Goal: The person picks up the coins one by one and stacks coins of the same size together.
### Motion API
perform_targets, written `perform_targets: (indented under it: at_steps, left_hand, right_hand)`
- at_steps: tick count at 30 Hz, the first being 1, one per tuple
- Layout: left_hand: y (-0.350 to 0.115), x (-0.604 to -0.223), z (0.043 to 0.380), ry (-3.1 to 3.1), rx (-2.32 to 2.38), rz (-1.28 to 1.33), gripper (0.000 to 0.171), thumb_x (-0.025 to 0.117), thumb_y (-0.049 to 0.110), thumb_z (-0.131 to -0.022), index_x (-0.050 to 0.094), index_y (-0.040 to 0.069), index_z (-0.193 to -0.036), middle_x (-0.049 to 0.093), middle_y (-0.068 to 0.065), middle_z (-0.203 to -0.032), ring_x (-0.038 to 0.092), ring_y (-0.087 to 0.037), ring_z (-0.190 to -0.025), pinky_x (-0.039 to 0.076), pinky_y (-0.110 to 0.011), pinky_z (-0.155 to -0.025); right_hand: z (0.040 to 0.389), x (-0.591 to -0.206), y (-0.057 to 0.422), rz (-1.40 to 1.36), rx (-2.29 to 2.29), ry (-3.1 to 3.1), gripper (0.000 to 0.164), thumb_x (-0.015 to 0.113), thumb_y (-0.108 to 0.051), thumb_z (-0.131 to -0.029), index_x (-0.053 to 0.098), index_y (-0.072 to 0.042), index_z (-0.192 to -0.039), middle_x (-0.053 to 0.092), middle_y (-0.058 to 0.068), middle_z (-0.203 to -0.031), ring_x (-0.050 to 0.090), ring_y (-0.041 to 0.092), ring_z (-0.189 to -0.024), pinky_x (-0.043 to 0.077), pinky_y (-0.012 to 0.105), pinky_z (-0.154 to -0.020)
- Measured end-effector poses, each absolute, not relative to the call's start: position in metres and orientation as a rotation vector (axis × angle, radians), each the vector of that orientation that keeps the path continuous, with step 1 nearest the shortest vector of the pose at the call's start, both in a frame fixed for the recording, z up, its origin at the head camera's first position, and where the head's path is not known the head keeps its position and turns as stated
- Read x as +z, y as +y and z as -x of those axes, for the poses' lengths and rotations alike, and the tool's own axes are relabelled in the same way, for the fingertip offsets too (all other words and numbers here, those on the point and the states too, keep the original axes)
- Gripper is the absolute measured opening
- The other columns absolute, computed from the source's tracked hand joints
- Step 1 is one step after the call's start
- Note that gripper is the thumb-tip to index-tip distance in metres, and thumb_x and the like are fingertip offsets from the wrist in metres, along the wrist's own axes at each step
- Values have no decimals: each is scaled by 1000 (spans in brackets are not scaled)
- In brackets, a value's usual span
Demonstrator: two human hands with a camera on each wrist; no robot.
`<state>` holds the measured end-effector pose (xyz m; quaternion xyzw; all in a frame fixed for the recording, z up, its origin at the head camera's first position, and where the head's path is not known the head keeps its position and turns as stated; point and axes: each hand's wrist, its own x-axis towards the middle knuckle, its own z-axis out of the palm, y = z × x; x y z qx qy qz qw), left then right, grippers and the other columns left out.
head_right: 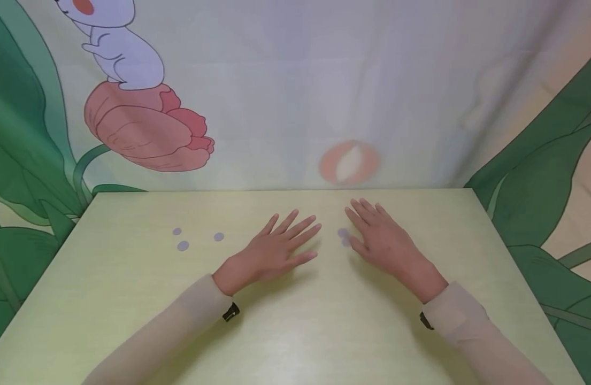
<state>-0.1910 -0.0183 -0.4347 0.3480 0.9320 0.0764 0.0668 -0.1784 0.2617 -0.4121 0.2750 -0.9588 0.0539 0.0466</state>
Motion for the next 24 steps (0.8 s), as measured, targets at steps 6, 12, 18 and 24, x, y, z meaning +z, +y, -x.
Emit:
perform_targets:
  at_steps: [6,12,18,24]
  left_hand:
    - [-3,-438,202,2809,196,-1023,71,11,72,-101,10,37,-163,0,15,-169,-7,-21,-157,0,-52,-124]
    - [13,-441,221,2762,305,-1090,64,30,60,-107,21,31,-163,-1,8,-171,-5,-27,-157,8,-53,-124]
    - [28,-447,241,2758,483,-1153,53,53,43,-105,46,22,-154,20,-4,-169,15,-36,-155,21,-49,-122]
    - [41,-449,253,2797,718,-1047,36,69,31,-98,70,17,-131,56,-9,-134,46,-32,-123,43,-37,-102]
  right_hand:
    - [186,-414,268,-839,179,-2923,58,59,-25,-102,43,4,-150,34,25,-159,30,42,-149,25,55,-119]
    - [197,-415,273,-868,339,-2950,44,65,-17,-100,60,-1,-140,42,25,-155,32,45,-146,36,58,-112]
    - [218,-422,278,-902,575,-2981,37,72,-10,-94,69,-6,-131,56,21,-144,48,44,-135,40,60,-107]
    - [238,-432,283,-872,689,-2967,32,78,-10,-89,75,-10,-121,70,13,-122,64,34,-110,52,50,-90]
